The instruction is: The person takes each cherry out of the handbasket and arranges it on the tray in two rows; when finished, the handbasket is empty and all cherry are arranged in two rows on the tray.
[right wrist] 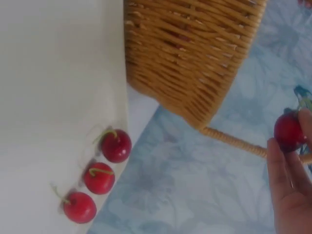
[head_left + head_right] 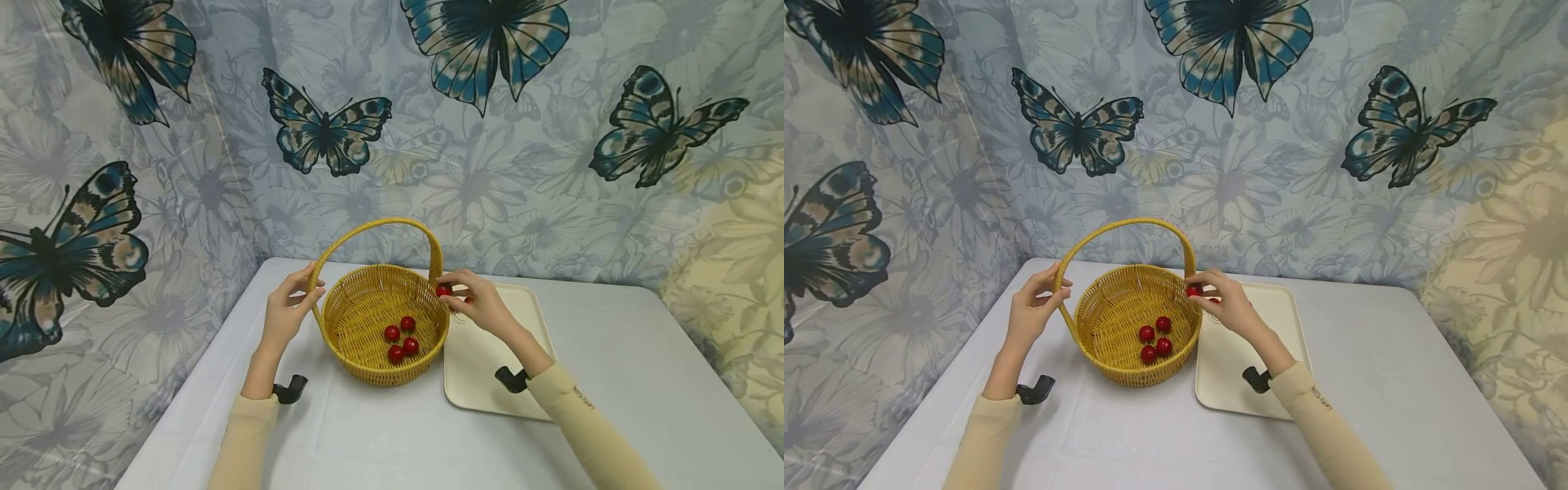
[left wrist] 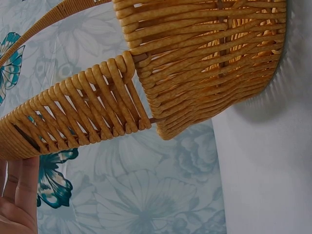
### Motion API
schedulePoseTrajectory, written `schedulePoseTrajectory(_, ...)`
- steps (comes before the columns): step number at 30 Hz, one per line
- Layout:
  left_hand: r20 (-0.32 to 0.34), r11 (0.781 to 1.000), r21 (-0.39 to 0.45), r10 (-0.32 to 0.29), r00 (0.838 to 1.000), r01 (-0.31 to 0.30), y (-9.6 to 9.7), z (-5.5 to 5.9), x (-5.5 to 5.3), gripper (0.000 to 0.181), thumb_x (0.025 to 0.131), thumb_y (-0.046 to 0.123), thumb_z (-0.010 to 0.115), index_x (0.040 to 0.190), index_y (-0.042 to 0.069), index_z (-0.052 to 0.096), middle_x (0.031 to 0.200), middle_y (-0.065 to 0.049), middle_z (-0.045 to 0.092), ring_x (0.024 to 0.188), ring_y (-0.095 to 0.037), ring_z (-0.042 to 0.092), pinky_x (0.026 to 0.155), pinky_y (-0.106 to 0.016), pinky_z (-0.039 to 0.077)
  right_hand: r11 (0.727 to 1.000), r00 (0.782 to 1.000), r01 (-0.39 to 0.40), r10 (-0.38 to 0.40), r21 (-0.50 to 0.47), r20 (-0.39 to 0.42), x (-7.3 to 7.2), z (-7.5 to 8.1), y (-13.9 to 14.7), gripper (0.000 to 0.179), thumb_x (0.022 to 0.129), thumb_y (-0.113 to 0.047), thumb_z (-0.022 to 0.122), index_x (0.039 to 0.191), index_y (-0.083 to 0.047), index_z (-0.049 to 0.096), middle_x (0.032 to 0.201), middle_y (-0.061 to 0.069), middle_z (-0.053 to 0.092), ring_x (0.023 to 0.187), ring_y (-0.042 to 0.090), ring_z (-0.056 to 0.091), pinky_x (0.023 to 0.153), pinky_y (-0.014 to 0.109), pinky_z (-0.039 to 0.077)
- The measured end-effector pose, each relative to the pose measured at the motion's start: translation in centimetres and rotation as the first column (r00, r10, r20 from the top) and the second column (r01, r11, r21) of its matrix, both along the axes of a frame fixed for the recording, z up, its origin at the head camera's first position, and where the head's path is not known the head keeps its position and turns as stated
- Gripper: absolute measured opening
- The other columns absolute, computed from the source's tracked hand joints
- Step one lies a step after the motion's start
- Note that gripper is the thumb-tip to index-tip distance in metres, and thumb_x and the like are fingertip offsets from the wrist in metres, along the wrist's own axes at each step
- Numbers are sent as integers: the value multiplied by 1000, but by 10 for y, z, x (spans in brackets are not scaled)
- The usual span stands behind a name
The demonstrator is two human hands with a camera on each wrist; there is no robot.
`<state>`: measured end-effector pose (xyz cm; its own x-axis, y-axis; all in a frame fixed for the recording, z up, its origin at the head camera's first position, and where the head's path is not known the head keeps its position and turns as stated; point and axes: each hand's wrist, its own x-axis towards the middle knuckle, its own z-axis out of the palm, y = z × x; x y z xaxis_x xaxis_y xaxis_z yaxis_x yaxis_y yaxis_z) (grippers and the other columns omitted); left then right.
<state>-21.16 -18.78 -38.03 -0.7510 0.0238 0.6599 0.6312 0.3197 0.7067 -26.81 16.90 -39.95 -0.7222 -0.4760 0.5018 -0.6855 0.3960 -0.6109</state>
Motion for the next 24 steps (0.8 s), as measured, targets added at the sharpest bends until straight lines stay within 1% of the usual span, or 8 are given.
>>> schedulePoseTrajectory(4, 3, 1000, 2, 0, 1000, 0, 0, -1, 0, 47, 83, -2, 66, 128, 2, 54, 96, -23, 65, 85, 0, 60, 72, -20, 56, 999, 1000, 27, -27, -33, 10, 2, 2, 7, 29, 82, 3, 66, 111, 0, 62, 109, 15, 59, 94, 29, 62, 75, 32, 57)
schedulePoseTrajectory(6, 5, 1000, 4, 0, 1000, 0, 0, -1, 0, 47, 83, -1, 66, 128, 2, 54, 96, -23, 65, 85, -2, 61, 71, -21, 56, 999, 999, 39, -39, -35, 3, 7, 9, 9, 27, 82, 5, 66, 108, 2, 63, 108, 17, 59, 94, 32, 61, 75, 35, 57)
schedulePoseTrajectory(11, 4, 1000, 4, -1, 1000, 1, 0, -1, 0, 45, 85, 4, 66, 128, 1, 53, 96, -22, 65, 85, -9, 63, 71, -21, 56, 998, 998, 66, -66, 5, -10, 20, 23, 14, 25, 82, 7, 64, 107, 6, 63, 110, 22, 57, 95, 38, 60, 75, 38, 57)
schedulePoseTrajectory(14, -3, 1000, 8, -6, 1000, 6, 0, -1, 0, 45, 85, 3, 66, 128, 1, 53, 96, -23, 65, 84, -10, 63, 70, -21, 56, 996, 996, 88, -88, 25, -19, 22, 23, 19, 26, 82, 9, 64, 107, 5, 63, 109, 23, 57, 94, 38, 60, 75, 41, 57)
schedulePoseTrajectory(15, -2, 1000, 10, -8, 1000, 8, 0, 0, 0, 45, 84, 3, 66, 128, 1, 53, 96, -23, 65, 85, -10, 63, 70, -21, 56, 995, 995, 95, -94, 28, -22, 21, 21, 21, 26, 81, 10, 63, 107, 5, 63, 109, 24, 57, 94, 39, 60, 75, 42, 56)
schedulePoseTrajectory(18, 1, 1000, 16, -15, 1000, 15, 0, 0, 0, 46, 84, 0, 66, 128, 1, 53, 96, -23, 65, 85, -9, 63, 70, -21, 56, 993, 993, 110, -109, 42, -41, 11, 7, 34, 29, 81, 9, 65, 109, 1, 64, 109, 19, 58, 95, 35, 61, 76, 40, 57)
schedulePoseTrajectory(22, 2, 1000, 15, -17, 1000, 17, 0, 0, 1, 46, 84, 2, 66, 128, 1, 53, 96, -23, 65, 85, -10, 63, 70, -21, 56, 988, 990, 133, -128, 81, -61, -6, -14, 53, 33, 80, 7, 67, 111, -2, 64, 112, 14, 58, 98, 31, 60, 76, 34, 57)
schedulePoseTrajectory(24, 1, 1000, 13, -16, 1000, 16, 0, 0, 1, 45, 84, 3, 66, 128, 1, 53, 96, -23, 65, 85, -10, 63, 70, -21, 56, 983, 987, 151, -145, 105, -63, -8, -18, 59, 34, 80, 8, 67, 112, -2, 64, 112, 14, 58, 98, 31, 61, 76, 34, 57)
